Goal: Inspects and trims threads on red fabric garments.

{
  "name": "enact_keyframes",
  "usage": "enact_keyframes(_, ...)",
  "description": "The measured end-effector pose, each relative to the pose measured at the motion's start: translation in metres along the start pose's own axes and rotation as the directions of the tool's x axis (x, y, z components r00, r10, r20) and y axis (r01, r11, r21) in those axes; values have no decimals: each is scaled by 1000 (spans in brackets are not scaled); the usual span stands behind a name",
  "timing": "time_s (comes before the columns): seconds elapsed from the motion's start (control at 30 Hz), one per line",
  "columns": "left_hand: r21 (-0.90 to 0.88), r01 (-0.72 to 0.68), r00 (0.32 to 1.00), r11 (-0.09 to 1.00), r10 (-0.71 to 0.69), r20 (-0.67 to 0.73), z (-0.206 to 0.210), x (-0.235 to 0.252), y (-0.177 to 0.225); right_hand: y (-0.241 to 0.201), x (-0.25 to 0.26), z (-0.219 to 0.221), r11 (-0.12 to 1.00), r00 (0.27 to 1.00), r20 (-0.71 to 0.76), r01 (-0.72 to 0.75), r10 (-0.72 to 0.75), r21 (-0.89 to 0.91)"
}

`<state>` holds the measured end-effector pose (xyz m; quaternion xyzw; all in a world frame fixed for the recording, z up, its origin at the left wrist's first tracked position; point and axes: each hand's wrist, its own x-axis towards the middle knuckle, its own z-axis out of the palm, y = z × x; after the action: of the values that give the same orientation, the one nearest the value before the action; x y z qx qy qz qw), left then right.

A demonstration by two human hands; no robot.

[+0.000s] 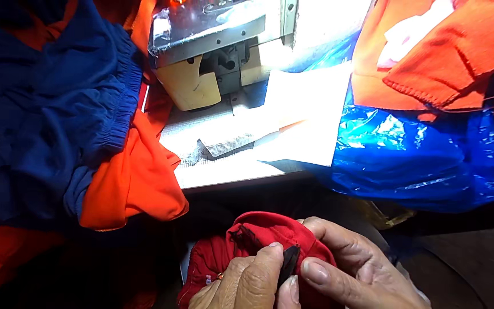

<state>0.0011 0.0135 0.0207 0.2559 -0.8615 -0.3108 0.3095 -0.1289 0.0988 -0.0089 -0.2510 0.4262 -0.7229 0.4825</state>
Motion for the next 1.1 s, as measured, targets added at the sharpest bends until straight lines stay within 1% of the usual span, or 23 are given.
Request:
enact_keyframes(0.07,-63,21,1000,998,-21,-2,1,-1,1,3,1,0,999,999,28,37,-38,19)
enact_keyframes(0.17,-164,87,994,983,-96,-50,-1,-4,-2,8,2,-4,997,994,85,73,-73,-1)
enact_keyframes(0.23,-234,146,984,961,-166,-66,-5,-5,-10,8,2,-8,999,997,68,41,-40,-12)
enact_keyframes(0.27,-263,181,979,947,-199,-43,-7,-5,-17,6,2,-10,1000,998,58,6,-6,-2)
enact_keyframes(0.33,-322,269,962,907,-267,52,-5,-5,-31,2,0,-11,994,997,37,-78,75,74)
enact_keyframes(0.4,-444,373,928,815,-329,175,0,-5,-41,0,1,-11,976,990,18,-138,137,169)
enact_keyframes(0.47,-562,446,895,697,-343,286,-2,-3,-43,1,2,-14,966,985,15,-172,173,193)
enact_keyframes(0.57,-710,442,896,548,-313,317,-13,0,-43,4,3,-19,970,974,33,-225,223,97)
enact_keyframes(0.63,-741,420,906,524,-287,311,-19,5,-42,8,2,-22,974,970,93,-227,225,10)
enact_keyframes(0.7,-696,408,913,591,-274,302,-23,9,-38,10,1,-24,977,967,142,-209,213,-46)
enact_keyframes(0.77,-608,374,928,701,-279,249,-21,11,-36,11,0,-22,984,976,121,-177,180,-33)
enact_keyframes(0.83,-445,321,947,836,-287,145,-17,13,-35,12,1,-20,990,986,93,-142,141,-1)
enact_keyframes(0.9,-203,237,970,950,-241,6,-9,14,-38,11,1,-17,991,989,75,-132,130,23)
enact_keyframes(0.93,-87,197,979,977,-201,-43,-6,13,-40,9,0,-15,990,989,57,-139,137,29)
enact_keyframes(1.0,41,148,988,988,-146,-53,-6,10,-41,6,1,-11,986,987,1,-161,161,40)
enact_keyframes(1.1,71,164,985,984,-168,49,-18,8,-24,-1,0,-8,973,972,-70,-217,223,82)
